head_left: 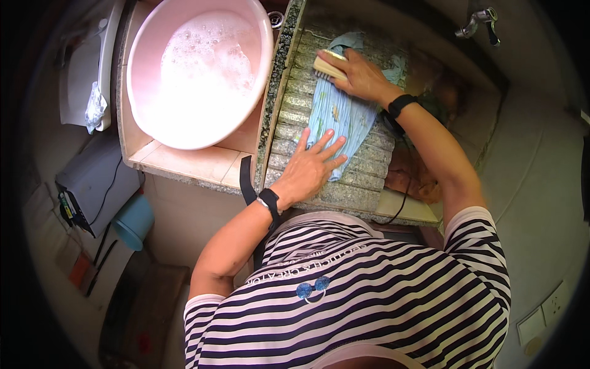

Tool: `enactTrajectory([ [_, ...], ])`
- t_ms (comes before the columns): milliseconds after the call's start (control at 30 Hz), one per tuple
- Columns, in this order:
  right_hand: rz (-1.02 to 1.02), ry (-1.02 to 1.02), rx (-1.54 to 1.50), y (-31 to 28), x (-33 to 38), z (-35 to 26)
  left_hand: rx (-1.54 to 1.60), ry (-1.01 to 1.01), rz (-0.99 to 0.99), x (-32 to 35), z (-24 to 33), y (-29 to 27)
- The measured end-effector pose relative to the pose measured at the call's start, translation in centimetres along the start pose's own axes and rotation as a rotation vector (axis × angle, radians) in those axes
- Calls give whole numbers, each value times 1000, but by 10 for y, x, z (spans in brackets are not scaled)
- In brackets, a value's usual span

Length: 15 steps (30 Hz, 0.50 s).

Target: The person washes a white cloth by hand under running water, wrings it, and places it aside. They then scrub a blue patterned cloth with a brush on a washboard, rinse it under the tap, and wring it out.

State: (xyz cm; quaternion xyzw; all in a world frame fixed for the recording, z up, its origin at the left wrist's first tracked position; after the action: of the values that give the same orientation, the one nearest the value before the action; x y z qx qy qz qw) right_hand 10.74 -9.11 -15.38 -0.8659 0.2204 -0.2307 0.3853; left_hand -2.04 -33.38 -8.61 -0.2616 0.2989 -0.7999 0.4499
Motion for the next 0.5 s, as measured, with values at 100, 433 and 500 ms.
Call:
enactTrajectory([
  [100, -15, 173, -136, -3, -18, -8, 146, -18, 99, -11, -16, -3],
  [433, 17, 271, 279, -8, 13, 18, 46, -217, -85, 59, 0, -29],
  [500, 73, 473, 309, -21, -3, 62, 34, -250, -131, 64, 1, -35],
])
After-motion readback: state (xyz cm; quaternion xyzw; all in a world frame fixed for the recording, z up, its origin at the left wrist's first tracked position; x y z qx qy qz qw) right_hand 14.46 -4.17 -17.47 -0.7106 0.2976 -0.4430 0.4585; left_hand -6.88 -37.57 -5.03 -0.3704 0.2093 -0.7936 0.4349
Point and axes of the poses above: each hand's wrist, its own x-axis away from the middle knuckle, its own y-axis out of the palm, z = x × y, the point moved 1 cm from there along -x, towards the middle knuckle, and after that the axes turned 2 degrees about y, right-handed, at the moved point
